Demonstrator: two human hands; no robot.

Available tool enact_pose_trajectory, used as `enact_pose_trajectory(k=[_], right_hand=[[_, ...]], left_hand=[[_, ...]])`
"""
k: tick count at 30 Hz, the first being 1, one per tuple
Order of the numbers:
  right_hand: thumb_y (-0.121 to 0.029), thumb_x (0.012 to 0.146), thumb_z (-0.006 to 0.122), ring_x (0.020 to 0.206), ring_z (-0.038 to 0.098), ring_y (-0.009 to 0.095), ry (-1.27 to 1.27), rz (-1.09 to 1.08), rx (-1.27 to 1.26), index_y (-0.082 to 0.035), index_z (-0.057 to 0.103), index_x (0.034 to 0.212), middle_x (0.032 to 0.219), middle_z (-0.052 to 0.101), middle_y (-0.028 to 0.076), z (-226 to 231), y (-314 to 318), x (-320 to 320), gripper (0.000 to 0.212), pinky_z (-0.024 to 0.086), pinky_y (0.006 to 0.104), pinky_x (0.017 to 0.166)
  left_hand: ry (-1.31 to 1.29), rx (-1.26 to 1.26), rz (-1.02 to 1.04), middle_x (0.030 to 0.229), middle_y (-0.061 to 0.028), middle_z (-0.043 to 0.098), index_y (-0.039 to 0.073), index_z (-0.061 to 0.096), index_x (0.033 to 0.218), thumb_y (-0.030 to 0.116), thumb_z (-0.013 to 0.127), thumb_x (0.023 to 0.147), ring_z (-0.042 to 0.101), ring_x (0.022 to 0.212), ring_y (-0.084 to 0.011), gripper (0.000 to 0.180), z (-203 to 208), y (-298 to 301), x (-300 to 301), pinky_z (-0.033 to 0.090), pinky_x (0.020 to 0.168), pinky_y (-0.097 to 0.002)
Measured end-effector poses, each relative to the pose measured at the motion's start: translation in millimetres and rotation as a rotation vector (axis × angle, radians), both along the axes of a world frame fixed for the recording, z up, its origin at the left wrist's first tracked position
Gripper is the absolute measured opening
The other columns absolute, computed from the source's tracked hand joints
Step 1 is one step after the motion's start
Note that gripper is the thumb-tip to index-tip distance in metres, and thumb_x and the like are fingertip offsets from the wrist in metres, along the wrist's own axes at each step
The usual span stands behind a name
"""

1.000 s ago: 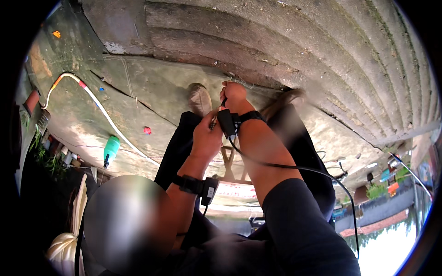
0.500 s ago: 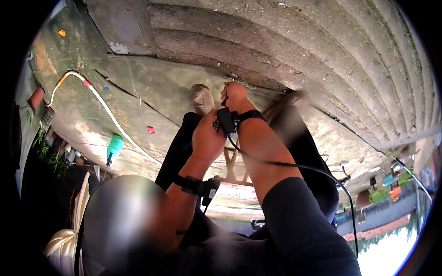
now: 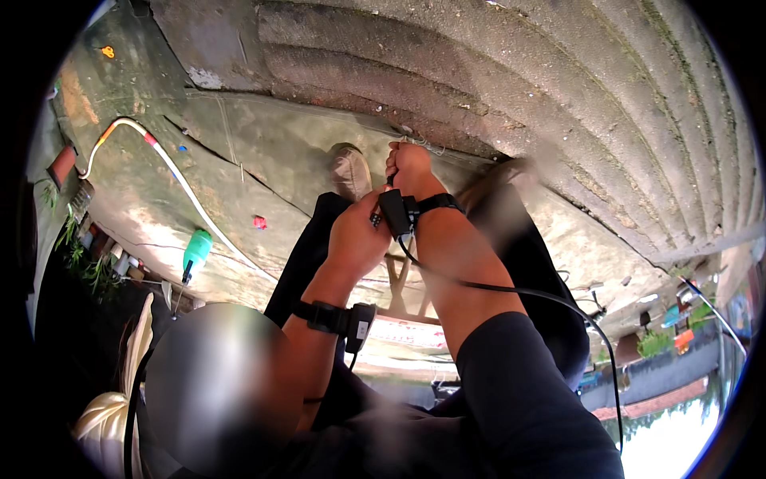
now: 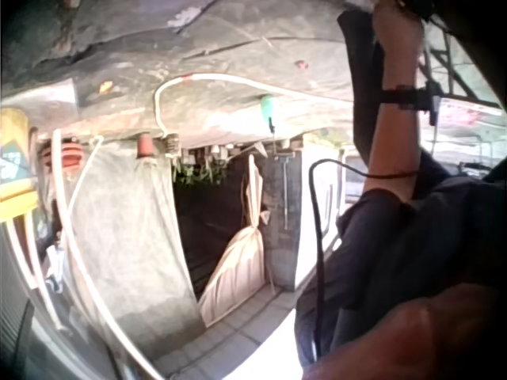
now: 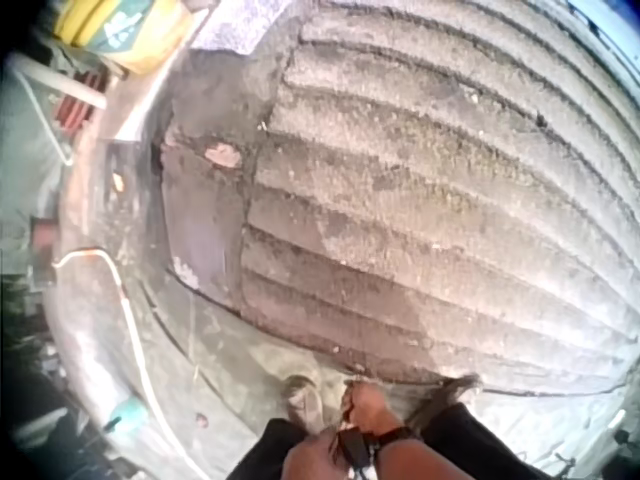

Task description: The person uses a screwdriver to pry apart and adjust small metal rings on a key chain. They hold the chain in one hand and manipulate the tool with the other while sitting on a stool outdoors.

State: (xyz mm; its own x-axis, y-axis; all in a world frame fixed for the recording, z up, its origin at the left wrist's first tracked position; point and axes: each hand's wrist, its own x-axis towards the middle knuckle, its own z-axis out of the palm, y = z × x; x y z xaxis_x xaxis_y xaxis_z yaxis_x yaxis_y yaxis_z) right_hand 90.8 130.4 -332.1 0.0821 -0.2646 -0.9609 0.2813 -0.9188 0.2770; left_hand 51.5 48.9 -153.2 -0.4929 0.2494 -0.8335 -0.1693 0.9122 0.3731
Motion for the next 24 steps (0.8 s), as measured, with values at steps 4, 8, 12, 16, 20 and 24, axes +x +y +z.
enact_pose_trajectory(k=[4,8,12,16,20,24], right_hand=[[-0.013,0.099,0.039,0.05,0.036,0.009,-0.018,-0.006,0.012,-0.004,0.054,0.095,0.063,0.041,-0.003,7,-3,1,0.018,0.029,0.024,0.044],[-0.012,0.099,0.039,0.051,0.036,0.009,0.018,-0.119,-0.026,-0.004,0.053,0.095,0.063,0.04,-0.003,-1,0,-1,0.017,0.028,0.0237,0.044],[-0.017,0.099,0.04,0.05,0.037,0.01,0.002,-0.103,-0.04,-0.006,0.053,0.094,0.064,0.042,-0.001,-3,-2,-1,0.018,0.029,0.0252,0.044],[-0.013,0.099,0.04,0.049,0.034,0.007,0.02,-0.08,-0.045,-0.007,0.052,0.09,0.061,0.038,-0.004,-2,-3,1,0.016,0.028,0.0236,0.043],[-0.021,0.102,0.037,0.05,0.035,0.009,0.141,-0.168,-0.178,-0.009,0.052,0.09,0.063,0.042,-0.003,-18,3,-2,0.022,0.028,0.0252,0.044],[-0.023,0.103,0.038,0.05,0.036,0.009,0.009,-0.183,-0.137,-0.009,0.052,0.091,0.061,0.04,-0.003,-12,-5,-2,0.023,0.028,0.0247,0.044]], left_hand=[[0.024,-0.118,-0.238,0.093,-0.0192,0.067,0.008,0.059,0.127,0.018,0.064,0.083,0.067,0.086,-0.0363,0.045,4,2,-1,0.053,0.073,-0.0437],[0.144,0.127,0.124,0.082,-0.0116,0.063,0.007,0.061,0.123,0.022,0.065,0.087,0.065,0.071,-0.0289,0.039,-5,-7,10,0.051,0.058,-0.0379],[-0.842,0.179,1.602,0.081,-0.0022,0.061,0.005,0.062,0.116,0.021,0.061,0.093,0.057,0.062,-0.0132,0.029,-4,-23,3,0.039,0.046,-0.0237],[-0.47,0.077,1.0,0.081,-0.007,0.063,0.004,0.062,0.117,0.021,0.06,0.092,0.061,0.064,-0.0197,0.03,-6,-18,7,0.045,0.051,-0.0289],[0.077,-0.016,0.021,0.09,-0.0181,0.063,0.007,0.059,0.124,0.018,0.063,0.084,0.067,0.08,-0.0374,0.041,-1,-1,2,0.054,0.07,-0.0441],[0.08,-0.066,-0.263,0.09,-0.0178,0.063,0.009,0.057,0.127,0.017,0.065,0.082,0.067,0.079,-0.0369,0.047,-2,-8,-10,0.055,0.068,-0.0453]])
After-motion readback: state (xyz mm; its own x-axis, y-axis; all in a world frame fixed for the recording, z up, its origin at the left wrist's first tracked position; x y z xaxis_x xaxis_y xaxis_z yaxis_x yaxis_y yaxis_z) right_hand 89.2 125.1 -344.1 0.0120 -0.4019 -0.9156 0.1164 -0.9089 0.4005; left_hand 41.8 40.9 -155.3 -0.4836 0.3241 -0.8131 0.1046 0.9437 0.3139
